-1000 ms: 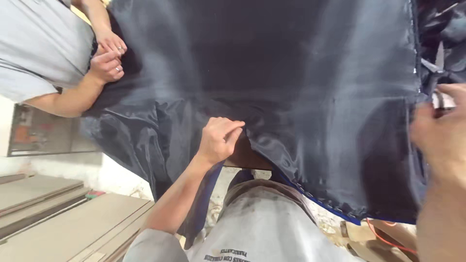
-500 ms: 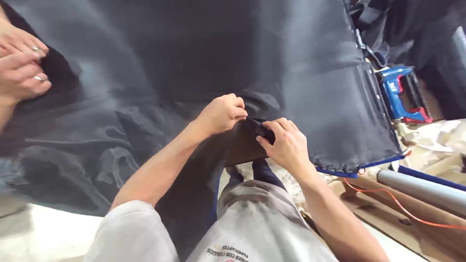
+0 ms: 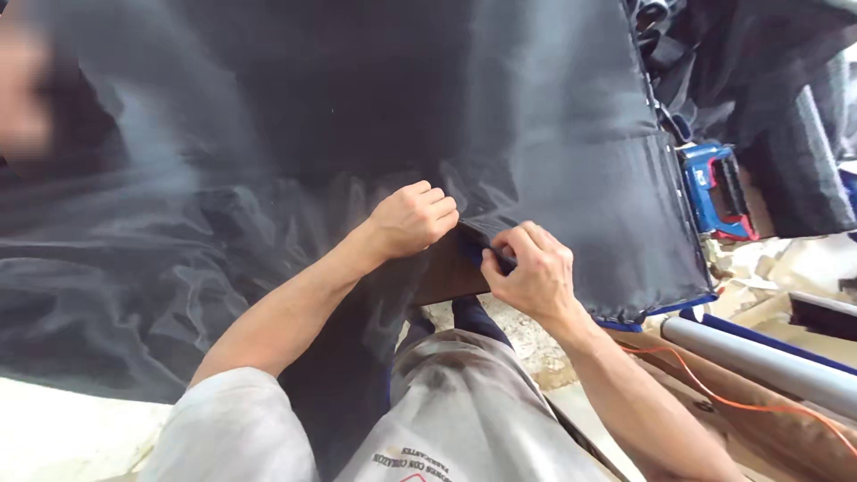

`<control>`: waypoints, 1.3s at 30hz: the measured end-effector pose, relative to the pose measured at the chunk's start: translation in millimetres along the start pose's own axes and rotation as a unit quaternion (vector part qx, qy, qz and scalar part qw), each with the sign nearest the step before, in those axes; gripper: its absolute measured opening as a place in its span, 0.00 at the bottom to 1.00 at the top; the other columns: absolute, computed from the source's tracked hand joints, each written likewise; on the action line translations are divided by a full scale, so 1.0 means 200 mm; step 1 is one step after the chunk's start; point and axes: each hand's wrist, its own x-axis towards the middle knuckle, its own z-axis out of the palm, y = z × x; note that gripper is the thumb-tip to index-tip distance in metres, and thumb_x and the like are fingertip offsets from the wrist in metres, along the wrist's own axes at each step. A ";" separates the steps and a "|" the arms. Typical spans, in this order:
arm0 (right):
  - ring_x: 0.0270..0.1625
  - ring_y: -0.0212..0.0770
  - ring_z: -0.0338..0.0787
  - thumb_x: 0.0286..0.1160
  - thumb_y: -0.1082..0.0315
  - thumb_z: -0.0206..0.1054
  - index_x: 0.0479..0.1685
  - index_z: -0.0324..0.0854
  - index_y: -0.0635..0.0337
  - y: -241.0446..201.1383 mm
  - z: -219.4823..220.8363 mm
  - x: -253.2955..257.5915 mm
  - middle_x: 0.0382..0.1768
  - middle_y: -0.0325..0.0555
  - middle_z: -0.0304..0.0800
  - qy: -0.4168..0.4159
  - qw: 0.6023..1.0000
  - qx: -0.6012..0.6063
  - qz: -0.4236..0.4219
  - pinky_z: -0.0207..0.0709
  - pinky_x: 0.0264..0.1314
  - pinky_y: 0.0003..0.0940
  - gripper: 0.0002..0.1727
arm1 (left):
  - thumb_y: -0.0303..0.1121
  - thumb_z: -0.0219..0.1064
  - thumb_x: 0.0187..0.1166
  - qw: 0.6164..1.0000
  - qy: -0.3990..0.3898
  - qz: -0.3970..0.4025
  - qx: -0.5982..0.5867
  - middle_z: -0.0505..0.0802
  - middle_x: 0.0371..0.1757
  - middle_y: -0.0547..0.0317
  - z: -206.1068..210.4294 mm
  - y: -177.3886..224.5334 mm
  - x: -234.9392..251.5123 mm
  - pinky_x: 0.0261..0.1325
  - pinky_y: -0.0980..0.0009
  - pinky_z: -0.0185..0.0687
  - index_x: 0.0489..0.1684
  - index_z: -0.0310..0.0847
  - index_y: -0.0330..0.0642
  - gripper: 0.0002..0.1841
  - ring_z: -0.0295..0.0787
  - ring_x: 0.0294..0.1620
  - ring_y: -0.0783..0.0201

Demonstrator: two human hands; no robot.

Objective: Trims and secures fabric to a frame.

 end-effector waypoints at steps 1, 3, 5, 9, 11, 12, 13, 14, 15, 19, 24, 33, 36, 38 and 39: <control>0.38 0.46 0.90 0.69 0.58 0.71 0.38 0.88 0.56 -0.02 0.02 0.03 0.34 0.47 0.90 0.017 1.000 0.004 0.006 0.82 0.34 0.42 0.11 | 0.24 0.60 0.81 1.000 0.000 -0.001 -0.001 0.93 0.37 0.50 0.00 0.00 0.00 0.40 0.57 0.80 0.37 0.88 0.36 0.09 0.90 0.40 0.51; 0.52 0.50 0.90 0.71 0.55 0.72 0.52 0.89 0.54 -0.04 0.08 0.08 0.49 0.49 0.91 0.009 1.000 -0.001 0.023 0.84 0.47 0.46 0.17 | 0.25 0.60 0.81 1.000 0.000 -0.001 -0.003 0.92 0.36 0.50 0.01 -0.01 0.00 0.40 0.57 0.80 0.38 0.88 0.36 0.10 0.90 0.39 0.51; 0.53 0.50 0.90 0.72 0.53 0.72 0.55 0.90 0.52 -0.03 0.18 0.08 0.50 0.48 0.91 0.014 1.000 -0.003 0.026 0.84 0.48 0.46 0.18 | 0.25 0.59 0.81 1.000 0.005 -0.003 -0.009 0.92 0.35 0.50 0.02 -0.03 -0.01 0.40 0.58 0.80 0.38 0.88 0.36 0.09 0.90 0.39 0.51; 0.42 0.45 0.91 0.77 0.61 0.70 0.40 0.94 0.53 -0.01 0.26 0.02 0.39 0.45 0.94 0.084 0.996 0.004 0.018 0.83 0.42 0.38 0.09 | 0.25 0.59 0.82 0.999 0.022 -0.013 -0.042 0.94 0.39 0.49 0.03 -0.04 -0.03 0.45 0.58 0.83 0.42 0.90 0.37 0.10 0.92 0.44 0.52; 0.44 0.44 0.91 0.77 0.62 0.70 0.44 0.95 0.53 -0.01 0.26 0.01 0.41 0.45 0.94 0.090 0.996 0.003 0.024 0.84 0.43 0.37 0.09 | 0.25 0.60 0.82 0.997 0.035 -0.022 -0.063 0.95 0.41 0.49 0.03 -0.05 -0.03 0.49 0.59 0.85 0.47 0.92 0.38 0.11 0.92 0.46 0.52; 0.45 0.44 0.91 0.77 0.61 0.70 0.47 0.95 0.52 -0.02 0.25 0.02 0.43 0.45 0.94 0.090 0.996 -0.003 0.028 0.84 0.44 0.38 0.10 | 0.25 0.61 0.82 0.996 0.040 -0.028 -0.073 0.95 0.42 0.50 0.03 -0.06 -0.03 0.50 0.59 0.85 0.51 0.93 0.39 0.13 0.92 0.47 0.52; 0.45 0.45 0.91 0.77 0.62 0.69 0.47 0.95 0.52 -0.02 0.25 0.02 0.43 0.45 0.94 0.091 0.995 -0.009 0.033 0.83 0.43 0.38 0.10 | 0.25 0.61 0.82 0.995 0.042 -0.031 -0.080 0.96 0.43 0.50 0.03 -0.06 -0.03 0.51 0.59 0.85 0.54 0.93 0.40 0.14 0.92 0.48 0.52; 0.44 0.45 0.92 0.77 0.63 0.69 0.45 0.95 0.53 -0.03 0.26 0.03 0.41 0.46 0.94 0.095 0.995 -0.012 0.033 0.84 0.42 0.38 0.10 | 0.25 0.61 0.82 0.995 0.043 -0.031 -0.086 0.96 0.43 0.50 0.03 -0.06 -0.03 0.52 0.59 0.85 0.54 0.93 0.41 0.14 0.92 0.48 0.52; 0.43 0.45 0.92 0.78 0.65 0.68 0.42 0.95 0.55 -0.03 0.26 0.02 0.40 0.46 0.94 0.097 0.995 -0.012 0.029 0.84 0.41 0.38 0.09 | 0.25 0.61 0.81 0.994 0.042 -0.028 -0.092 0.95 0.42 0.50 0.02 -0.06 -0.03 0.52 0.59 0.84 0.52 0.94 0.41 0.13 0.92 0.48 0.52; 0.42 0.48 0.90 0.80 0.72 0.64 0.43 0.94 0.59 -0.03 0.26 -0.02 0.39 0.50 0.92 0.087 0.996 -0.009 -0.022 0.84 0.42 0.36 0.10 | 0.24 0.60 0.81 0.997 0.022 0.002 -0.076 0.95 0.41 0.51 0.03 -0.04 -0.03 0.52 0.59 0.83 0.45 0.94 0.40 0.13 0.91 0.50 0.51; 0.45 0.50 0.89 0.78 0.76 0.63 0.46 0.93 0.61 -0.03 0.26 -0.02 0.42 0.52 0.91 0.067 0.996 -0.010 -0.061 0.84 0.46 0.38 0.11 | 0.23 0.60 0.81 0.999 0.017 0.026 -0.044 0.95 0.42 0.51 0.03 -0.05 -0.05 0.52 0.58 0.83 0.48 0.93 0.40 0.13 0.91 0.49 0.51; 0.47 0.53 0.89 0.77 0.78 0.61 0.45 0.92 0.64 -0.03 0.27 -0.03 0.43 0.54 0.90 0.037 0.996 -0.015 -0.079 0.84 0.48 0.42 0.12 | 0.23 0.58 0.82 0.998 -0.053 0.028 -0.002 0.94 0.47 0.49 -0.03 0.00 -0.01 0.59 0.55 0.83 0.47 0.91 0.37 0.12 0.90 0.55 0.48; 0.47 0.53 0.89 0.76 0.78 0.61 0.44 0.92 0.64 -0.05 0.27 -0.03 0.43 0.54 0.90 0.041 0.996 -0.018 -0.074 0.84 0.50 0.43 0.12 | 0.21 0.55 0.83 0.992 -0.097 0.025 0.075 0.92 0.66 0.51 -0.07 0.10 0.00 0.66 0.54 0.77 0.47 0.90 0.34 0.13 0.86 0.69 0.51; 0.48 0.53 0.89 0.76 0.79 0.61 0.43 0.92 0.64 -0.05 0.28 -0.04 0.43 0.54 0.91 0.046 0.996 -0.021 -0.072 0.84 0.50 0.42 0.12 | 0.20 0.55 0.83 0.992 -0.110 0.018 0.065 0.92 0.65 0.50 -0.07 0.11 0.00 0.62 0.55 0.80 0.46 0.89 0.32 0.13 0.87 0.66 0.51; 0.48 0.52 0.89 0.76 0.79 0.61 0.43 0.92 0.64 -0.05 0.28 -0.04 0.43 0.54 0.91 0.047 0.996 -0.023 -0.073 0.84 0.50 0.42 0.12 | 0.21 0.55 0.81 0.991 -0.125 0.006 0.041 0.92 0.64 0.49 -0.08 0.10 0.00 0.61 0.54 0.81 0.48 0.89 0.32 0.13 0.88 0.66 0.50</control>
